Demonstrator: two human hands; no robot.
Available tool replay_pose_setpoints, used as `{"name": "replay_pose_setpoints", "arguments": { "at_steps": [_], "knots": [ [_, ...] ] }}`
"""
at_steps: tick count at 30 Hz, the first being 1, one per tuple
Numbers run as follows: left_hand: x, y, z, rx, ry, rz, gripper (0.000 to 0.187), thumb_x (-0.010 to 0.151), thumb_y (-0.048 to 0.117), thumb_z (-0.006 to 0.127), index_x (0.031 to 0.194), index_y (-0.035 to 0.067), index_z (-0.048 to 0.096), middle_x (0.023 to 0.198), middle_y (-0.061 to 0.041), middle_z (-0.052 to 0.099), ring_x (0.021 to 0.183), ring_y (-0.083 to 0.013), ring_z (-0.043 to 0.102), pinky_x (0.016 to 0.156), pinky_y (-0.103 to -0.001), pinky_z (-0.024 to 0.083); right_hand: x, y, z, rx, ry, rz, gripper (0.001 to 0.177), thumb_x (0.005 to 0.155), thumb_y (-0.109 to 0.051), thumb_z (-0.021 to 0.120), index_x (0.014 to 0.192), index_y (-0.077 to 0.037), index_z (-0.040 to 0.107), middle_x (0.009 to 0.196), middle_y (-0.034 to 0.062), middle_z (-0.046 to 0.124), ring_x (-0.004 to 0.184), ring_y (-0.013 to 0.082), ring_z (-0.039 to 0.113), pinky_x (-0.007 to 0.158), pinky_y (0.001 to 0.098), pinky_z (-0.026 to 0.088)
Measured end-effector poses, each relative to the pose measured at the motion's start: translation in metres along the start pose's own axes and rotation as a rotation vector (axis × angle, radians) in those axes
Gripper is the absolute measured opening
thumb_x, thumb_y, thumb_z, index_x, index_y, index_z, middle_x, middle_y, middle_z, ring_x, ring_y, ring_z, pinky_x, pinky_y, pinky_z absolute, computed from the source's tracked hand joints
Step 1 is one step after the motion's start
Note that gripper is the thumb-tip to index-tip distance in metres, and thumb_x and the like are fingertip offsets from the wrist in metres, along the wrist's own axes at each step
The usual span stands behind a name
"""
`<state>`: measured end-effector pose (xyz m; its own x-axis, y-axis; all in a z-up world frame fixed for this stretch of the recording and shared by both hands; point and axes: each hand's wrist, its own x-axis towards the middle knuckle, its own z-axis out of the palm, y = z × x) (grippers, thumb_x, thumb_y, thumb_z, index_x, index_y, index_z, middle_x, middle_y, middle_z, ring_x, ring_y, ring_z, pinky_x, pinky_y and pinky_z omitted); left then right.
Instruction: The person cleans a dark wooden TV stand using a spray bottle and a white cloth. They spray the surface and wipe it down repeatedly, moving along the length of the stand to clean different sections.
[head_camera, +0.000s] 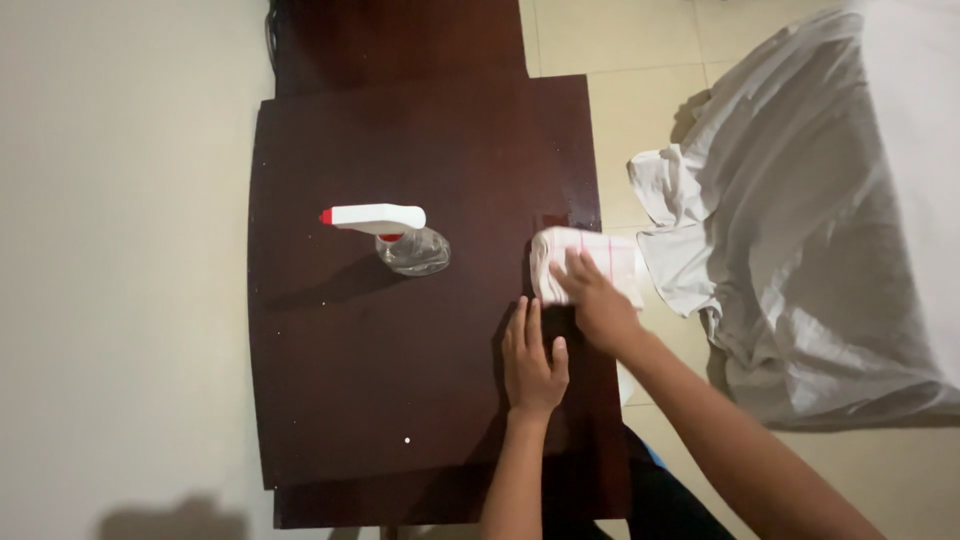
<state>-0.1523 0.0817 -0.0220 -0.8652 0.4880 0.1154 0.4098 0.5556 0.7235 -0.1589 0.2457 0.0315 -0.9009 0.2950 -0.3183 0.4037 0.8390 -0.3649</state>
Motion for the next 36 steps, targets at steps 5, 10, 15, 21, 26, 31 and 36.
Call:
{"name": "replay_pose_setpoints", "arguments": {
  "at_steps": [5,10,15,21,26,31,36],
  "knots": [
    [0.0,-0.002,0.005,0.032,-0.038,-0.018,0.063,0.103,0.04,0.042,0.155,0.006,0.043,0.163,-0.018,0.04,0.148,-0.0387,0.041,0.12,-0.053,0.036,-0.053,0.029,0.04,0.153,0.115,-0.064,0.087,0.078,0.018,0.048,0.154,-0.025,0.043,0.168,0.0067,0.027,0.153,0.0266,0.028,0.107,0.0418,0.05],
    [0.001,0.003,0.001,0.042,-0.041,-0.026,0.06,0.103,0.037,0.046,0.154,0.005,0.044,0.163,-0.017,0.041,0.149,-0.037,0.038,0.121,-0.052,0.033,-0.064,0.064,0.047,0.362,0.124,0.136,0.087,0.082,0.015,0.046,0.157,-0.027,0.04,0.168,0.0021,0.036,0.139,0.0283,0.048,0.113,0.0402,0.046],
    [0.008,0.01,0.004,0.211,-0.13,-0.085,0.056,0.1,0.033,0.054,0.15,0.007,0.048,0.161,-0.013,0.041,0.149,-0.0334,0.035,0.119,-0.054,0.031,-0.037,0.103,0.064,0.025,0.143,-0.121,0.079,0.081,0.009,0.05,0.154,-0.02,0.043,0.165,0.0056,0.034,0.153,0.0247,0.033,0.121,0.0473,0.033],
    [0.012,0.018,0.007,0.298,-0.132,-0.118,0.054,0.097,0.032,0.057,0.146,0.011,0.053,0.16,-0.012,0.042,0.148,-0.0323,0.036,0.117,-0.055,0.032,0.014,0.105,0.019,-0.139,-0.063,-0.177,0.073,0.088,-0.001,0.054,0.156,-0.021,0.036,0.171,0.006,0.014,0.158,0.0225,0.016,0.122,0.0494,0.028],
    [0.014,0.017,0.013,0.357,-0.12,-0.112,0.054,0.097,0.031,0.058,0.146,0.009,0.053,0.158,-0.014,0.042,0.146,-0.0339,0.038,0.116,-0.054,0.034,0.083,0.097,-0.032,-0.28,-0.188,-0.135,0.073,0.097,-0.008,0.047,0.161,-0.029,0.021,0.171,0.006,0.001,0.157,0.0239,0.002,0.124,0.0524,0.017],
    [0.008,0.02,0.016,0.41,-0.053,-0.074,0.055,0.096,0.031,0.058,0.146,0.009,0.054,0.157,-0.014,0.045,0.145,-0.0342,0.041,0.115,-0.053,0.036,0.091,0.113,-0.024,-0.38,-0.246,-0.196,0.088,0.093,0.013,0.037,0.164,-0.034,0.015,0.174,-0.0016,-0.004,0.158,0.0163,-0.001,0.126,0.0479,0.016],
    [0.009,0.028,0.014,0.402,-0.019,-0.066,0.055,0.094,0.03,0.06,0.144,0.008,0.054,0.156,-0.014,0.046,0.143,-0.0345,0.043,0.113,-0.052,0.039,0.047,0.12,-0.002,-0.38,-0.283,-0.253,0.088,0.092,0.014,0.036,0.164,-0.032,0.018,0.175,0.0002,-0.002,0.159,0.0178,0.0,0.127,0.0469,0.019]
  ]
}}
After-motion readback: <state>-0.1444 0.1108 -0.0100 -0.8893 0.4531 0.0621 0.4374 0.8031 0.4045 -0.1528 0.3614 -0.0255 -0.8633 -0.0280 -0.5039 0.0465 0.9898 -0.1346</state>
